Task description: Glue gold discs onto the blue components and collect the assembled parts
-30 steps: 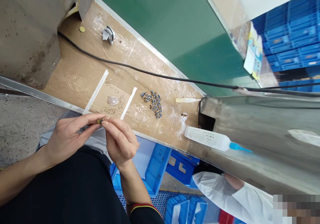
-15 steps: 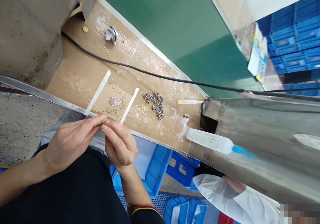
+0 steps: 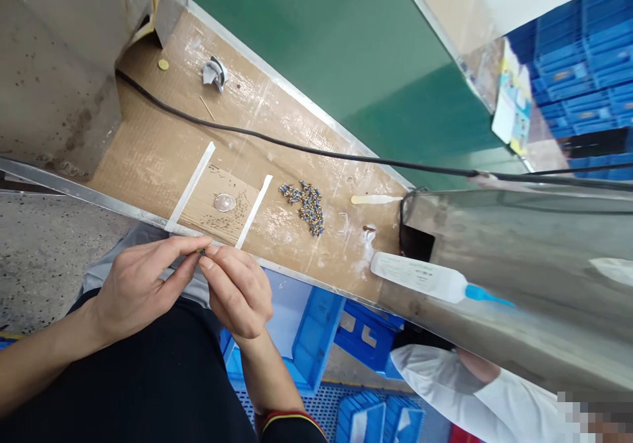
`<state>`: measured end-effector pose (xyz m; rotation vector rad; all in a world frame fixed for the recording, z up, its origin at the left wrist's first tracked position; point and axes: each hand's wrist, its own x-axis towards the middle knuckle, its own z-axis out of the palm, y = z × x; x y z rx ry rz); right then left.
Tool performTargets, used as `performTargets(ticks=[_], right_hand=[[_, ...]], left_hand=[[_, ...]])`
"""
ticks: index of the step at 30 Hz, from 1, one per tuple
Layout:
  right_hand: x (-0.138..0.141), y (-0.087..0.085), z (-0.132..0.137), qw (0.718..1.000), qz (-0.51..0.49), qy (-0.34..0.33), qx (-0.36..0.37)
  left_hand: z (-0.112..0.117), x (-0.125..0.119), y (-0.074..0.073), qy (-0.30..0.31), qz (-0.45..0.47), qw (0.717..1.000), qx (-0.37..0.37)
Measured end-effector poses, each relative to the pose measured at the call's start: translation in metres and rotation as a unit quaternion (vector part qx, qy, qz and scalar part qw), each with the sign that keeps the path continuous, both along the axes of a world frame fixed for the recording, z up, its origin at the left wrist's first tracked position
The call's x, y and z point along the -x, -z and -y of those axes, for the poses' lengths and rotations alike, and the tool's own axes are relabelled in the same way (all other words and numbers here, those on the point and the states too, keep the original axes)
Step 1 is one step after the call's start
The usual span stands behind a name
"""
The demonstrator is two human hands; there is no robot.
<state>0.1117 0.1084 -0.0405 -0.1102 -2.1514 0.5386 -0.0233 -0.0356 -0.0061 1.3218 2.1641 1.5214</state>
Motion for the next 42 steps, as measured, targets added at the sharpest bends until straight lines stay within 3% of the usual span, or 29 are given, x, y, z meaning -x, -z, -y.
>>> performTargets(ticks=[2, 4, 8, 11, 24, 28, 32, 36, 39, 42], right_hand=[[-0.001, -0.003, -0.001, 0.999, -0.002, -0.018, 0.04], [-0.001, -0.008, 0.0, 0.992, 0.01, -0.016, 0.125], [0.002, -0.013, 0.004, 0.95, 0.065, 0.022, 0.304], [0.004, -0.013, 0.006, 0.929, 0.077, 0.014, 0.362], [-0.004, -0.009, 0.002, 0.91, 0.015, -0.025, 0.415], [-0.008, -0.002, 0.0, 0.909, 0.002, -0.006, 0.416], [-0.019, 0.011, -0.003, 0.931, -0.02, 0.018, 0.364], [-0.039, 0.029, -0.006, 0.954, 0.038, 0.055, 0.291], [-0.059, 0.036, -0.002, 0.946, 0.056, 0.082, 0.308], [-0.083, 0.04, 0.003, 0.927, 0.035, 0.111, 0.356]], left_hand=[[-0.001, 0.0, 0.001, -0.009, 0.008, 1.0, -0.004], [-0.003, 0.0, 0.002, -0.013, 0.014, 1.0, -0.004], [-0.005, -0.001, 0.003, -0.005, 0.023, 1.0, -0.005], [-0.007, -0.003, 0.003, 0.002, 0.024, 1.0, -0.009], [-0.017, -0.018, 0.001, 0.03, 0.006, 1.0, -0.004], [-0.02, -0.02, 0.005, 0.03, 0.091, 0.995, 0.042], [-0.029, -0.022, 0.01, 0.01, 0.267, 0.958, 0.104], [-0.043, -0.03, 0.008, 0.018, 0.311, 0.935, 0.171], [-0.051, -0.039, 0.01, 0.066, 0.336, 0.916, 0.209], [-0.056, -0.045, 0.024, 0.16, 0.367, 0.886, 0.233]])
